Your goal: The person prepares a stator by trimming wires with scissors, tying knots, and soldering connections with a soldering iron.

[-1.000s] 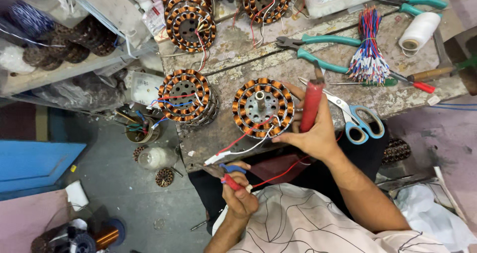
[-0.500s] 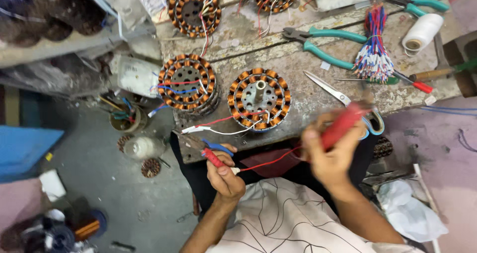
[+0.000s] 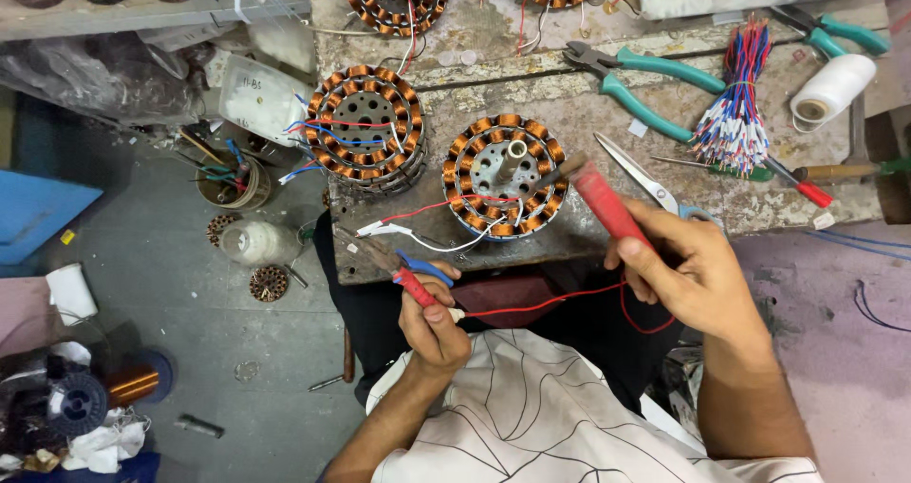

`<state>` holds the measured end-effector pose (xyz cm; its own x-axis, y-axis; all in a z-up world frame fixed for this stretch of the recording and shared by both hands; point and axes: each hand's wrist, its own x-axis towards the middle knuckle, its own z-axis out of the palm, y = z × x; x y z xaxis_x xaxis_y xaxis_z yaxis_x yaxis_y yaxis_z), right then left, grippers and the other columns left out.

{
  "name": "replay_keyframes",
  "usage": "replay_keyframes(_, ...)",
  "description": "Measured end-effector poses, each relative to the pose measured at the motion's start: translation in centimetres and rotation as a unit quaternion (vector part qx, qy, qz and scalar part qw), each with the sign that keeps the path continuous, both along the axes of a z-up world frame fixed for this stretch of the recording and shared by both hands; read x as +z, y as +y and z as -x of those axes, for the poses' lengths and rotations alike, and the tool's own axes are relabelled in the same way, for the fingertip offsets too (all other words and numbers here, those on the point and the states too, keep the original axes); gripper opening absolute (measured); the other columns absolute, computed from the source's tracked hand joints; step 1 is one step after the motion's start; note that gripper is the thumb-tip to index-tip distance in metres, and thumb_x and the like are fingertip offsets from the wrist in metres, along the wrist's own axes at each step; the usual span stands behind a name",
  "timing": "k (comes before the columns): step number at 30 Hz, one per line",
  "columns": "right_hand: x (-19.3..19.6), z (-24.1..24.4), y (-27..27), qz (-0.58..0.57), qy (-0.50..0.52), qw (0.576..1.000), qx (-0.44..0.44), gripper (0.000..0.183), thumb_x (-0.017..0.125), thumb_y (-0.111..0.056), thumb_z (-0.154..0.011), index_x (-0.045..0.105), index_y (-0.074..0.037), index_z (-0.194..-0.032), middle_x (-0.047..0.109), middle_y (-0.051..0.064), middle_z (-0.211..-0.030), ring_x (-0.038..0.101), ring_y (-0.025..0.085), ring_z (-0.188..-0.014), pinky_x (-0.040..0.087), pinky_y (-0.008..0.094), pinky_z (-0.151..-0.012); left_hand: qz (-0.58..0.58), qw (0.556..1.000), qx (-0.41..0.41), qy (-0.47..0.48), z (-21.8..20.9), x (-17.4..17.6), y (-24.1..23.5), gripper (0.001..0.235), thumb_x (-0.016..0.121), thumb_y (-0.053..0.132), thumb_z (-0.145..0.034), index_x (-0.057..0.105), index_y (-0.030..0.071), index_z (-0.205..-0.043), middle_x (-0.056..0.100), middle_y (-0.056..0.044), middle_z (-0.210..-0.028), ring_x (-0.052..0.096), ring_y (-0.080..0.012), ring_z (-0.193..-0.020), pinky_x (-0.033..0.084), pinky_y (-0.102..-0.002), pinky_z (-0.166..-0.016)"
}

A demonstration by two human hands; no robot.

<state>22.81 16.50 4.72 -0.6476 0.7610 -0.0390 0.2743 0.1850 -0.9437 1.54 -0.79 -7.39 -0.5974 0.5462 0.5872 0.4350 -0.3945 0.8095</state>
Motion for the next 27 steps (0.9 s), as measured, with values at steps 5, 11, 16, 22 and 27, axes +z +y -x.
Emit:
replay_keyframes(5,0.1,0.5,-0.2,0.021,-0.004,1.000,0.000,0.044,0.061,-0.016,-0.096,0.062,-0.001,-0.138,0.071,0.004,-0.074,0.054,0.007,-0.045,0.043,0.022,-0.039,0.006,1.000,-0.004,-0.004,0.0,0.1,0.0,0.037,0.038,0.029,-0.112,0.047,0.000,-0.092,0.052,-0.014,-0.089,0.062,-0.0260,-0.087,0.051,-0.036,-0.075)
replay_keyframes(11,-0.6,0.5,-0.6,0.033,0.010,0.999,-0.005,0.046,0.061,-0.015,-0.096,0.060,-0.002,-0.140,0.071,0.005,-0.073,0.054,0.006,-0.044,0.043,0.022,-0.039,0.007,1.000,-0.007,0.001,0.1,0.4,0.0,0.035,0.038,0.026,-0.112,0.048,-0.001,-0.093,0.051,-0.014,-0.088,0.062,-0.0268,-0.088,0.052,-0.037,-0.077)
replay_keyframes(16,-1.1,0.6,-0.8,0.032,0.013,0.999,-0.011,0.045,0.062,-0.013,-0.095,0.061,-0.002,-0.139,0.071,0.005,-0.072,0.053,0.007,-0.044,0.043,0.022,-0.038,0.009,1.000,-0.009,-0.016,0.0,0.1,-0.2,0.035,0.039,0.027,-0.111,0.048,-0.001,-0.093,0.052,-0.015,-0.089,0.061,-0.0265,-0.087,0.051,-0.037,-0.078)
replay_keyframes(22,-0.8,0.8,-1.0,0.039,0.007,0.999,-0.020,0.046,0.062,-0.012,-0.094,0.062,-0.004,-0.139,0.069,0.004,-0.069,0.053,0.007,-0.043,0.043,0.023,-0.039,0.026,0.999,-0.005,-0.025,0.1,-0.3,-0.3,0.037,0.038,0.030,-0.110,0.049,-0.001,-0.092,0.055,-0.017,-0.090,0.060,-0.0247,-0.086,0.049,-0.034,-0.074)
replay_keyframes(27,-0.4,0.9,-0.9,0.033,-0.010,0.999,-0.019,0.047,0.061,-0.015,-0.094,0.062,-0.006,-0.140,0.070,0.004,-0.067,0.054,0.007,-0.042,0.043,0.024,-0.038,0.022,0.999,-0.001,-0.025,0.0,-0.2,0.0,0.039,0.038,0.032,-0.110,0.048,-0.001,-0.091,0.055,-0.017,-0.089,0.060,-0.0248,-0.085,0.049,-0.034,-0.074)
